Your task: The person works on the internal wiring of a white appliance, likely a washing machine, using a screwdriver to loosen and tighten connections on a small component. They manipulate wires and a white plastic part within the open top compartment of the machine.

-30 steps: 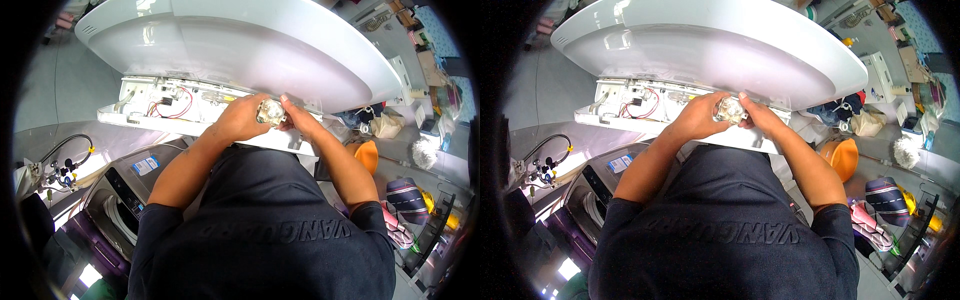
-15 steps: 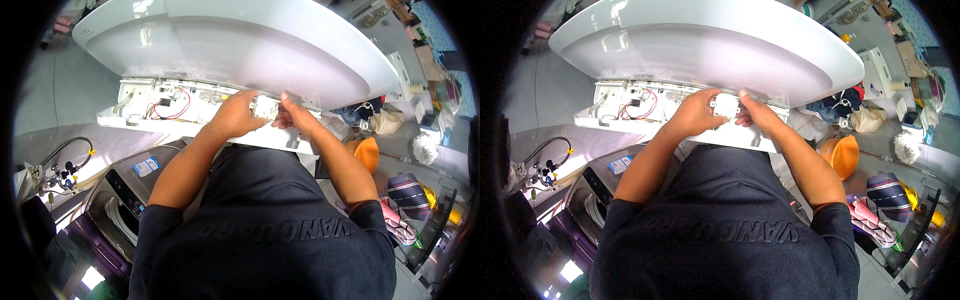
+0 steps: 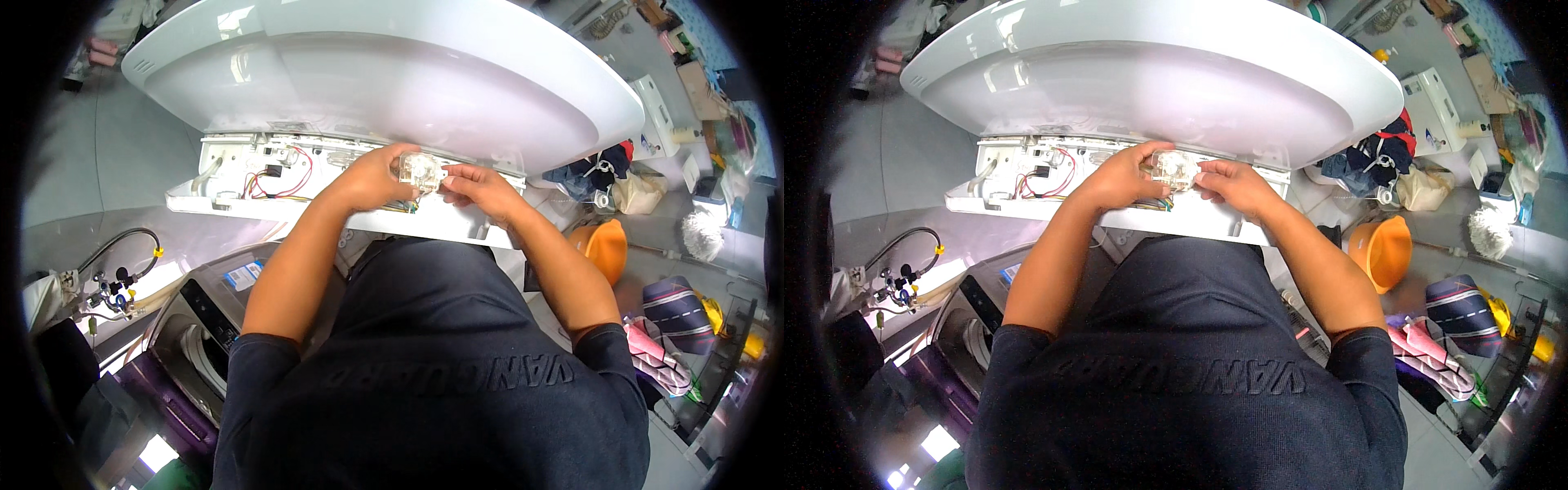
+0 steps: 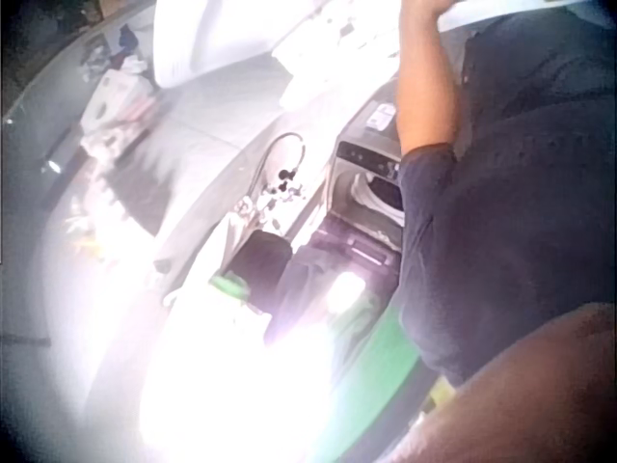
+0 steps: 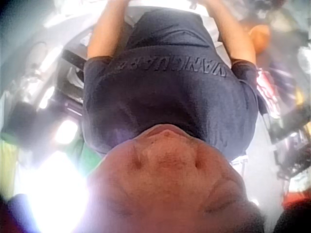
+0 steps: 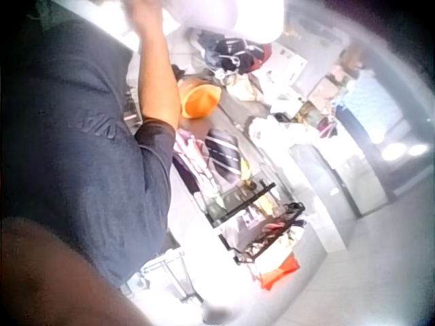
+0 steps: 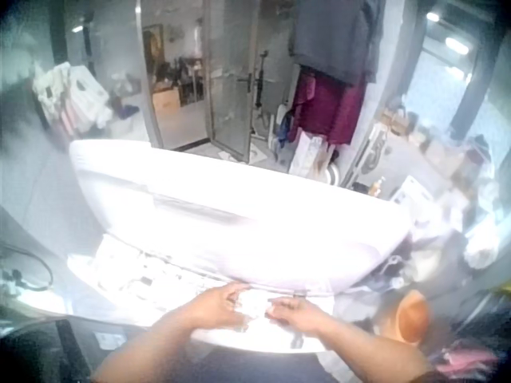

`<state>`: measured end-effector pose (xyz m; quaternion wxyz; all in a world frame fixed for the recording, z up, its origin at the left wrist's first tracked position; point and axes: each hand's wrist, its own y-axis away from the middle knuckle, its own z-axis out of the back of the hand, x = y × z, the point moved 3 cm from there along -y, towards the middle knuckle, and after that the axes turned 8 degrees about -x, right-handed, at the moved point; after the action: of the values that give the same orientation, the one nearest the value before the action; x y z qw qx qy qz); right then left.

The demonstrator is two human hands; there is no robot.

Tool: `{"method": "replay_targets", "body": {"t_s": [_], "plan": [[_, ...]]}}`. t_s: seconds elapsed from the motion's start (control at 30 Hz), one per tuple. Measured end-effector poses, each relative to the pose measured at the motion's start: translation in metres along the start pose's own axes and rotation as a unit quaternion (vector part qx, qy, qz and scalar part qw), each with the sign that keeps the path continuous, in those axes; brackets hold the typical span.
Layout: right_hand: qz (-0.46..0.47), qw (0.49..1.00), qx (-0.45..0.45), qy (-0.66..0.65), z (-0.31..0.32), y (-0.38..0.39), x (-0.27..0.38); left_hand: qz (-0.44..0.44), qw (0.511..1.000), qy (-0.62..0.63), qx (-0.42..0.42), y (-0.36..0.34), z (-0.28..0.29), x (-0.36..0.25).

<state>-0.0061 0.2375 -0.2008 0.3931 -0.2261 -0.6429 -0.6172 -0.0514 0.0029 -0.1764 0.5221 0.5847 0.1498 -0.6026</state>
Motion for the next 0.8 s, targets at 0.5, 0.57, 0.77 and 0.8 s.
{"method": "replay_targets", "body": {"t_s": [0.5,0.57,0.77,0.8], "plan": [[0.023,0.998,0.009,-0.049,-0.002,0.002,0.002,0.055,0.997,0.055,0.030,-0.005,0.005,0.005],[0.031,0.998,0.007,-0.047,-0.003,0.001,0.001,0.048,0.996,0.065,0.033,-0.007,0.006,0.012],[0.052,0.997,-0.045,-0.015,0.001,0.004,0.002,0.054,0.991,0.103,0.068,-0.001,0.005,0.001],[0.052,0.997,-0.050,-0.016,0.001,0.004,0.001,0.052,0.989,0.112,0.080,0.000,0.005,-0.001]]}}
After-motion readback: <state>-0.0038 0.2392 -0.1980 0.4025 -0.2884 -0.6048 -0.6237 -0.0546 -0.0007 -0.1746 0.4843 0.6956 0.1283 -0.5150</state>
